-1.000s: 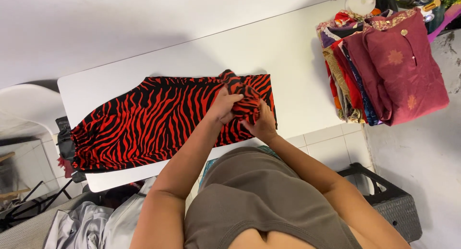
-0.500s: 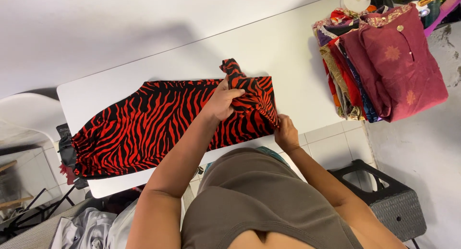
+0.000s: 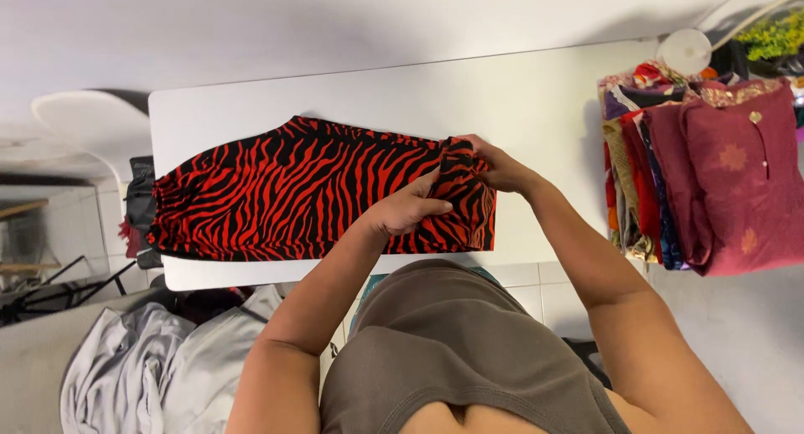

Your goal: Fold various items of clothing on a white table and stack them.

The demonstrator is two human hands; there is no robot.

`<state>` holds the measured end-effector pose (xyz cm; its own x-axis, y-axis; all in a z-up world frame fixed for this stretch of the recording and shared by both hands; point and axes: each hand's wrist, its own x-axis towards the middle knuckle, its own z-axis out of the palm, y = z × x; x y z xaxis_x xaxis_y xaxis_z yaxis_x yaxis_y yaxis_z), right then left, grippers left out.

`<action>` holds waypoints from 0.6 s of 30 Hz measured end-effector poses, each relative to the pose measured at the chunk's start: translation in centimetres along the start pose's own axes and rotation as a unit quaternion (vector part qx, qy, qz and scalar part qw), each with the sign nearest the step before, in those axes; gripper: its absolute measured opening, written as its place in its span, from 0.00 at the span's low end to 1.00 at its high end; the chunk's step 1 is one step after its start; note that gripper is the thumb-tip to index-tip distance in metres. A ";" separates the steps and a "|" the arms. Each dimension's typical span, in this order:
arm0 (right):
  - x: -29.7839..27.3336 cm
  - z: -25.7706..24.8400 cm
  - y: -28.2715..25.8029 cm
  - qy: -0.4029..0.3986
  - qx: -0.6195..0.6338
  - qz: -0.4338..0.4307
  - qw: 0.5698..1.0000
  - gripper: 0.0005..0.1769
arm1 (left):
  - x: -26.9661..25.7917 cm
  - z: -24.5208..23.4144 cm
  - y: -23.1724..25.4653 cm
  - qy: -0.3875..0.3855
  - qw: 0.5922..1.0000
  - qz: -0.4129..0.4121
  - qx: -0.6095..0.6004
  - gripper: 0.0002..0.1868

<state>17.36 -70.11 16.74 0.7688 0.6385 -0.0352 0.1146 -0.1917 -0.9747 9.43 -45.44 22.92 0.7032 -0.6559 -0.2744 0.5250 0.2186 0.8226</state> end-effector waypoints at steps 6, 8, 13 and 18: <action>6.1 0.5 3.5 -0.225 -0.211 0.234 0.922 0.24 | -6.7 -8.4 -0.9 0.146 0.986 0.037 0.074 0.46; 6.6 0.7 5.0 -0.248 -0.290 0.284 0.880 0.22 | -9.2 -13.6 -4.9 0.210 0.976 0.041 0.032 0.46; 6.7 0.4 12.5 -0.230 -0.405 0.202 0.862 0.37 | -12.8 -23.2 -16.4 0.371 0.927 -0.020 0.056 0.45; 6.3 -1.2 10.0 -0.212 -0.264 0.247 0.908 0.27 | -13.1 -22.0 -16.2 0.417 0.907 -0.009 0.064 0.42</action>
<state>24.10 -68.96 7.02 0.5096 0.5858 -0.6302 0.1945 -0.7919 -0.5788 2.26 -24.46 2.21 0.8407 0.1277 -0.5262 0.5181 0.0927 0.8503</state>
